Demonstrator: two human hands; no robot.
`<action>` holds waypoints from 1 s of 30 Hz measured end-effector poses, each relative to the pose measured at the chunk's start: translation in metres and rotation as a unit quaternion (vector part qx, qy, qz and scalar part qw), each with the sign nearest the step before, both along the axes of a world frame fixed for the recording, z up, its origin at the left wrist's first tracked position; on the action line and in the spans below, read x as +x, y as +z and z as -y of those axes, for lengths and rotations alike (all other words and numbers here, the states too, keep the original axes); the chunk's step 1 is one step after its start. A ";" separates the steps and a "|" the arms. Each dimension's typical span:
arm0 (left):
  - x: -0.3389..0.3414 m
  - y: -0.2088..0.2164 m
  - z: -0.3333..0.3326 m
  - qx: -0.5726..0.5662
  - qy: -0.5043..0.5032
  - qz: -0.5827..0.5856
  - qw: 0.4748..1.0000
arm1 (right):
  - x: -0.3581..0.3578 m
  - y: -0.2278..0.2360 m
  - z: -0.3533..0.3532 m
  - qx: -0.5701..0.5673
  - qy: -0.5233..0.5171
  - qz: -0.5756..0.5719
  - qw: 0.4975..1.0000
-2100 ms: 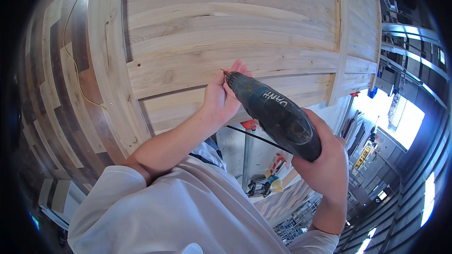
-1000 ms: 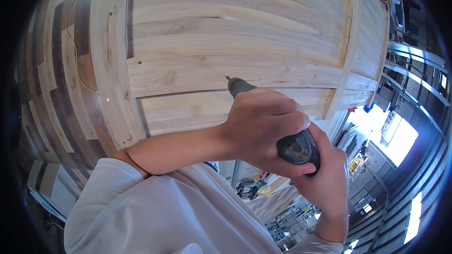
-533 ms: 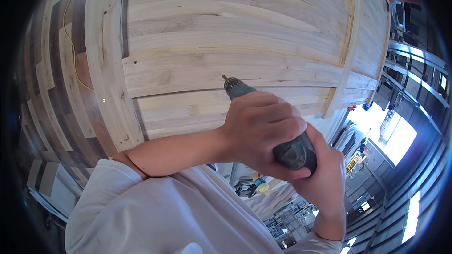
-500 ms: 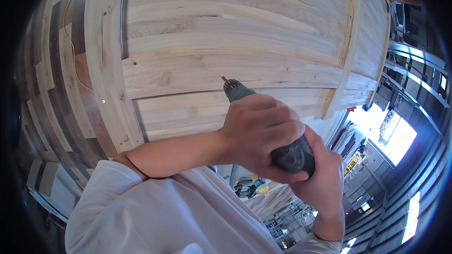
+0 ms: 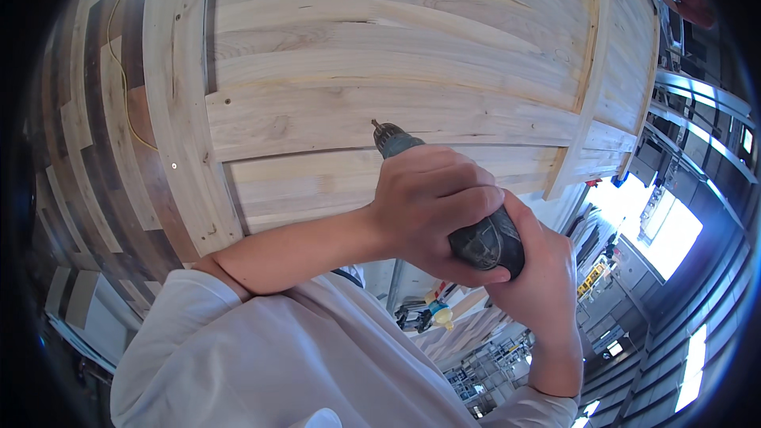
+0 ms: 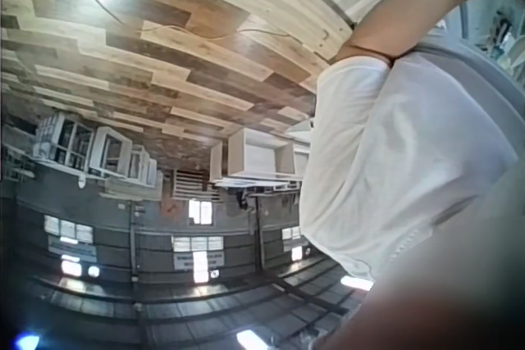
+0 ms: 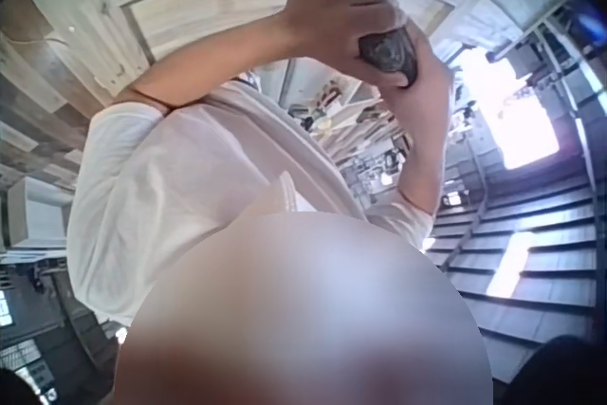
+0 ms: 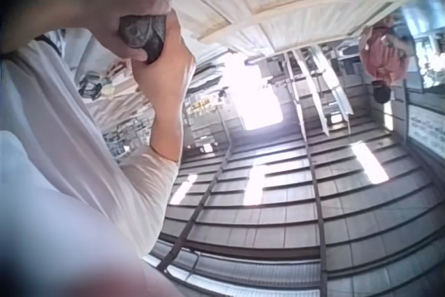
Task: Assembling a wooden door frame by drilling screws into the wooden joints.
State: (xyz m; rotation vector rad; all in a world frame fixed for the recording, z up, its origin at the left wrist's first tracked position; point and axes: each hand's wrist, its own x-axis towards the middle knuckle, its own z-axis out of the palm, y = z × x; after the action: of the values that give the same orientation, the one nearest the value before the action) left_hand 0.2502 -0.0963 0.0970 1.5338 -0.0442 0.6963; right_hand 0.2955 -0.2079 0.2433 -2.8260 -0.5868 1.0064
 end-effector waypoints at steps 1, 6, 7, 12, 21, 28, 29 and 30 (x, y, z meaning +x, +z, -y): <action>0.000 0.000 0.001 0.014 -0.013 -0.008 1.000 | -0.003 0.000 0.004 0.003 -0.005 -0.001 1.000; -0.002 -0.002 0.003 -0.018 0.016 0.016 1.000 | -0.001 -0.002 -0.002 -0.003 0.043 0.023 0.999; -0.002 -0.002 0.004 -0.033 0.049 0.036 0.998 | 0.002 -0.001 -0.005 -0.003 0.042 0.022 0.999; 0.002 -0.004 -0.002 -0.023 0.080 0.042 0.996 | 0.015 0.006 -0.023 -0.058 0.150 0.028 0.987; 0.001 0.000 -0.006 0.036 -0.042 0.028 0.998 | 0.008 0.012 -0.001 0.020 0.024 0.016 0.999; -0.024 -0.058 -0.029 0.234 -0.060 -0.169 0.956 | -0.028 0.030 0.098 0.185 -0.146 0.053 0.970; -0.026 -0.065 -0.033 0.244 -0.064 -0.161 0.954 | -0.039 0.027 0.117 0.237 -0.214 0.063 0.945; -0.030 -0.074 -0.039 0.334 -0.030 -0.182 0.924 | -0.054 0.010 0.138 0.277 -0.324 0.048 0.903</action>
State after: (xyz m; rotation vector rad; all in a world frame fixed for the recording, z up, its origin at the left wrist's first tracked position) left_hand 0.2200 -0.0576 0.0225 2.2914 -0.0509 0.3414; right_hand 0.2416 -0.3458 0.2535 -2.2879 0.0848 0.4722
